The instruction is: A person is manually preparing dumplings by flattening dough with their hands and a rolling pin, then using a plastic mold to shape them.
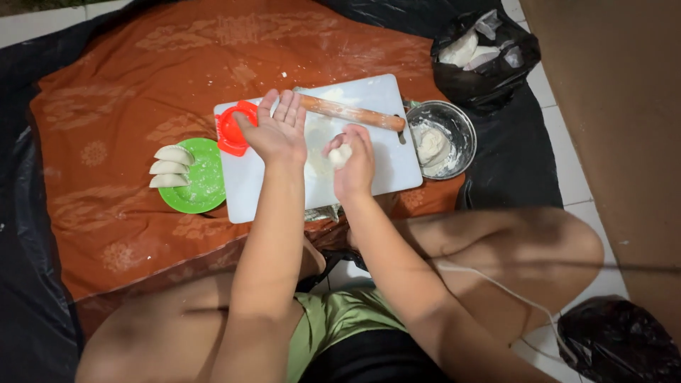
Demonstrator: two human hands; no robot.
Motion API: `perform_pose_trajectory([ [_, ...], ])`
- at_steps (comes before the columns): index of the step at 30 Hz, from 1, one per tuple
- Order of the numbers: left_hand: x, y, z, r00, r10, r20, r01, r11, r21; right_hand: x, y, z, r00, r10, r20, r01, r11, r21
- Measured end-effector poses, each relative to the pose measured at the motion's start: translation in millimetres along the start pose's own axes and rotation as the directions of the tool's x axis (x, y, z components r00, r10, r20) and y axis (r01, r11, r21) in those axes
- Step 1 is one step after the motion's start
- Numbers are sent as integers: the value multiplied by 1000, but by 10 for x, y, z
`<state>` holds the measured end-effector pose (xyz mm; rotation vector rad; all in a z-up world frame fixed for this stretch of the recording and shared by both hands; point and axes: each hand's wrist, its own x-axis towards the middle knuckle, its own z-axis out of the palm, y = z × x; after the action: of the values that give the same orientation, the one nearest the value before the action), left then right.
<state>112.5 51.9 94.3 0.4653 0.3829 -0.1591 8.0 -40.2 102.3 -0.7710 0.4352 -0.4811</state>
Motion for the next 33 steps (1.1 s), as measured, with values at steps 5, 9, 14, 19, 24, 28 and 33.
perform_pose_trajectory([
  [5,-275,-430,-18,994,-95,45,62,871,488,229,49,-122,998,10,62,-10,1000,-4],
  [9,-557,-613,-20,993,2,122,-100,590,801,503,325,-490,981,28,-193,-84,953,-290],
  [14,-214,-751,-404,947,285,147,-253,385,887,170,140,-288,952,221,212,-166,954,-248],
  [19,-24,-421,-310,962,241,-132,-69,676,734,874,-67,-742,980,17,200,73,898,-435],
  [24,-92,-297,-489,972,162,-170,23,652,758,2414,-174,-2473,772,-568,-287,-68,374,-925],
  [28,100,-424,-798,968,190,-164,18,597,802,2499,-107,-2781,876,-418,-241,-213,114,-970],
  [33,189,-479,-836,986,142,-85,3,501,865,2370,-9,-2983,993,-7,-115,-114,-185,-976],
])
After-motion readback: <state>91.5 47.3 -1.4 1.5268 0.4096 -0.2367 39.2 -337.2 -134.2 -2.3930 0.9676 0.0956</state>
